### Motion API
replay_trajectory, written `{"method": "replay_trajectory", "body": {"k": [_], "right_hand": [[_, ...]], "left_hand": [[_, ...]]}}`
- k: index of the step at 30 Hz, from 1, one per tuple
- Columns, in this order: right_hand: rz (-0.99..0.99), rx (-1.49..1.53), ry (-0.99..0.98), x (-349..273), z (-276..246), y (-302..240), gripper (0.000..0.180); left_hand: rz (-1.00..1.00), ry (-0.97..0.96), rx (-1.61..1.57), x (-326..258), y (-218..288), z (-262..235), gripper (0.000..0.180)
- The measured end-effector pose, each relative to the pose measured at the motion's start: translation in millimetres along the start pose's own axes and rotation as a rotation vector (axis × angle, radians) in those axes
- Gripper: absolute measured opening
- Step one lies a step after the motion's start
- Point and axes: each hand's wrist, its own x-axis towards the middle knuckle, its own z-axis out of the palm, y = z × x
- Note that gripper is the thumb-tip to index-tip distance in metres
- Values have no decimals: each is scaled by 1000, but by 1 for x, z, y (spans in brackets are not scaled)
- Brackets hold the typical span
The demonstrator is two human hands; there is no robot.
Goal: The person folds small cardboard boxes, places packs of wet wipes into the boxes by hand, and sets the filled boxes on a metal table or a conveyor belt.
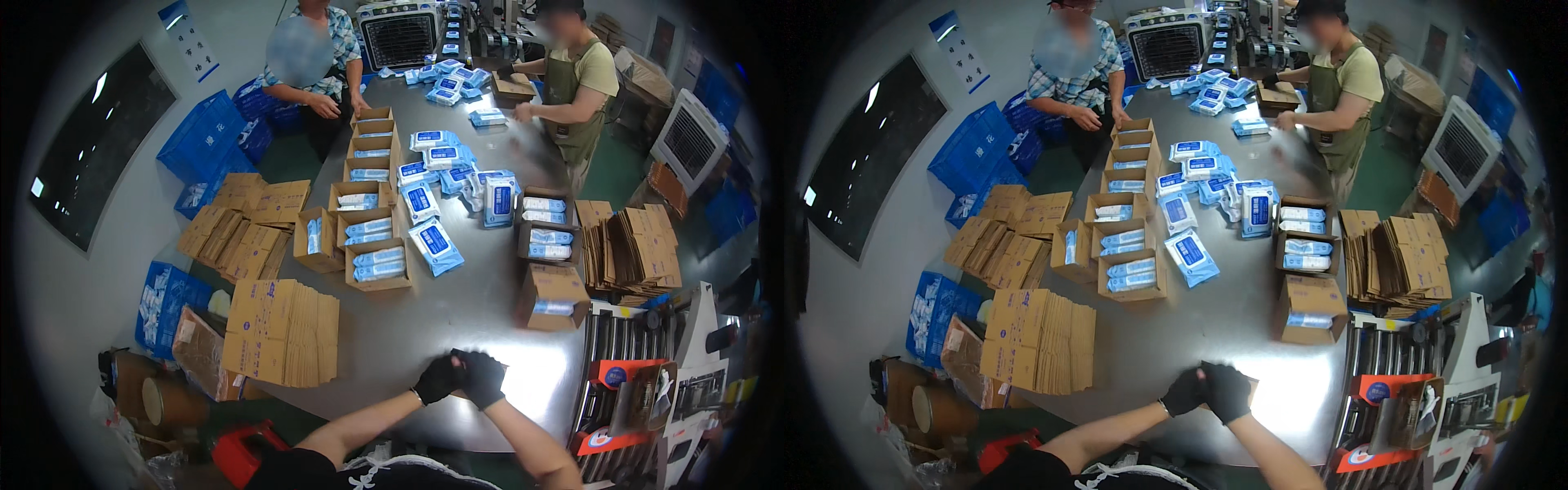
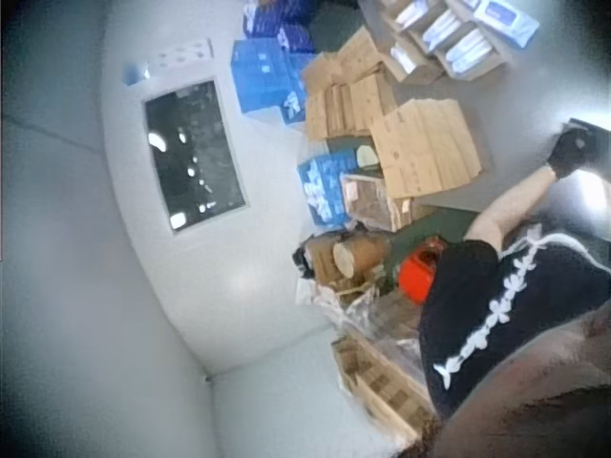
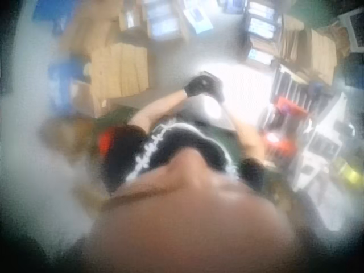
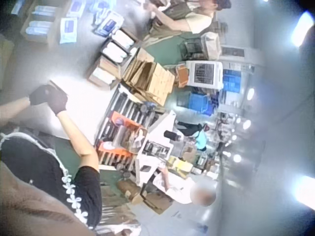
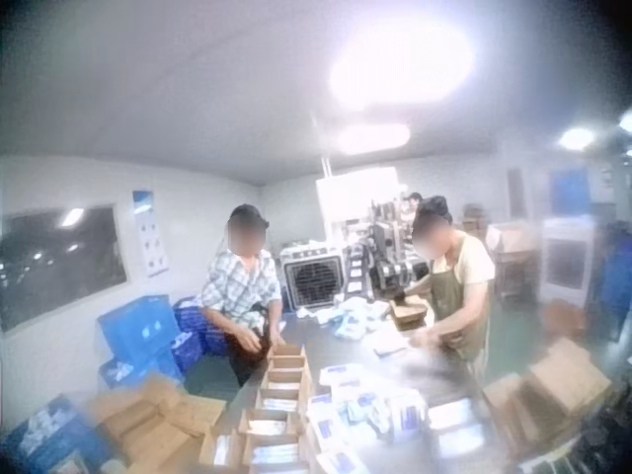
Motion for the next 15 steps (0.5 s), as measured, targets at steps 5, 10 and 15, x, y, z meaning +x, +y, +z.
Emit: {"method": "replay_trajectory", "body": {"k": [5, 10, 15], "right_hand": [[-56, -37, 485, -7, 92, -16, 68], [67, -123, 442, -83, 84, 64, 59], [78, -245, 270, -139, 41, 151, 63]], "left_hand": [[-336, 643, -39, -44, -74, 38, 45], [126, 152, 487, -4, 6, -76, 33], [-54, 631, 1012, 31, -98, -237, 40]]}}
